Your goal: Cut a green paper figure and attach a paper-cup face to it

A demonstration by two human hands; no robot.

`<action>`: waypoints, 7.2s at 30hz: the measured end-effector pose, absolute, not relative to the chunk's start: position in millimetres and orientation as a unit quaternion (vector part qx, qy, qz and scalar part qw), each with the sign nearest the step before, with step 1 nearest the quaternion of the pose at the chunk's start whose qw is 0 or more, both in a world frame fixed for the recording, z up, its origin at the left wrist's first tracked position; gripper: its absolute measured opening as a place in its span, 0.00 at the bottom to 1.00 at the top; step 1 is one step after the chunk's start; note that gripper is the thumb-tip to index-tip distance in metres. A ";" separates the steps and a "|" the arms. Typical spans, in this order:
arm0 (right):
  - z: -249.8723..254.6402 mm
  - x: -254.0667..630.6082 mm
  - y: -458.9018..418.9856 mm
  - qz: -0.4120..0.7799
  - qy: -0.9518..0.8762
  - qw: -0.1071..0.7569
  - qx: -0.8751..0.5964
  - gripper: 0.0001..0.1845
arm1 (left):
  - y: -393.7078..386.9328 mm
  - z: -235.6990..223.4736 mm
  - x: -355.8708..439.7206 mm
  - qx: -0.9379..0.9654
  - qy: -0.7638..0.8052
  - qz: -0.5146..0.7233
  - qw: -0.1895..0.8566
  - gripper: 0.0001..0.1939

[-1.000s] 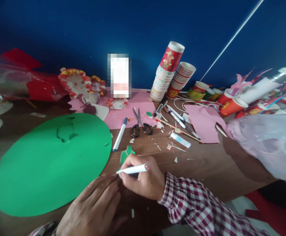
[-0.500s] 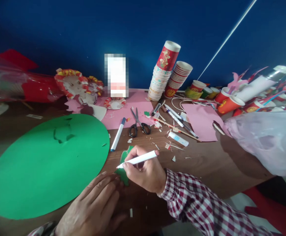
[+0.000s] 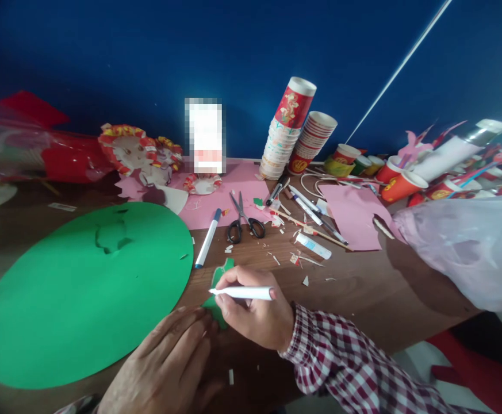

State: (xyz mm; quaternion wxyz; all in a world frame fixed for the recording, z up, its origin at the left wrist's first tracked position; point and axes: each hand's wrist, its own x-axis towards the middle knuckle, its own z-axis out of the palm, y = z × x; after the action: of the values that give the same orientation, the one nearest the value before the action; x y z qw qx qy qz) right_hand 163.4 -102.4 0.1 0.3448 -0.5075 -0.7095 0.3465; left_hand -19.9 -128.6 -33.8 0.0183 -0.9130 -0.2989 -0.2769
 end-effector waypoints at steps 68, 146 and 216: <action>-0.6 161.5 -103.5 0.311 -0.705 0.329 -0.546 0.01 | -128.7 -33.2 -16.0 -0.911 -0.300 -0.279 0.038 0.21; -0.4 159.4 -101.0 0.342 -0.726 0.306 -0.512 0.03 | -134.6 -29.5 -17.4 -0.918 -0.317 -0.230 0.056 0.16; -1.8 159.8 -100.8 0.341 -0.725 0.297 -0.520 0.02 | -133.9 -27.8 -17.7 -0.921 -0.314 -0.222 0.058 0.18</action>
State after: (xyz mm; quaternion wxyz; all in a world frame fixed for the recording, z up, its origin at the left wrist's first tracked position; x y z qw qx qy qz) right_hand 159.8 -100.8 -1.8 0.2972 -0.5198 -0.7247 0.3409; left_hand -17.7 -133.9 -27.8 0.0577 -0.9213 -0.3138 -0.2222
